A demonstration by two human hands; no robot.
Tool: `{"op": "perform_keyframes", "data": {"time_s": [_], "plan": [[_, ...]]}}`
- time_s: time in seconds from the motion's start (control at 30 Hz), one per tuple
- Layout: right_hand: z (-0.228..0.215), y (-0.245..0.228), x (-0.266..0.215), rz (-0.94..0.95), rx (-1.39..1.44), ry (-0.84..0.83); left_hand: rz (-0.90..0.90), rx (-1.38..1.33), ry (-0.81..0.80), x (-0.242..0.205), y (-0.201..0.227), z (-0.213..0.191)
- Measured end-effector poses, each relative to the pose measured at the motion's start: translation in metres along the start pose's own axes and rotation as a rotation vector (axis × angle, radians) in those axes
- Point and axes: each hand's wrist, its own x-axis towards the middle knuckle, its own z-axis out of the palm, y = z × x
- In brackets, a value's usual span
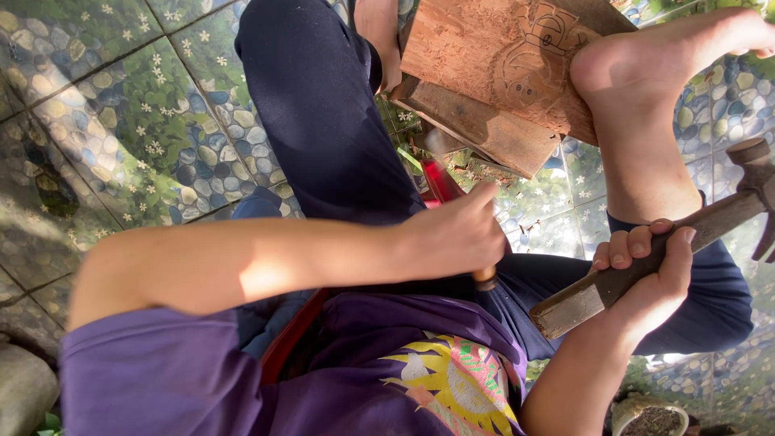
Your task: Carving a design into a wooden board using a hammer and a chisel.
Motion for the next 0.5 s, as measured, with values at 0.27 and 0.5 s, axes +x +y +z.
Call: {"op": "perform_keyframes", "data": {"time_s": [0.27,0.5], "plan": [[0.009,-0.01,-0.005,0.003,-0.042,0.068,-0.523,-0.564,0.785,0.096,-0.057,0.072],[-0.002,-0.008,-0.001,-0.038,-0.01,0.115,-0.497,-0.497,0.673,0.093,-0.059,0.129]]}}
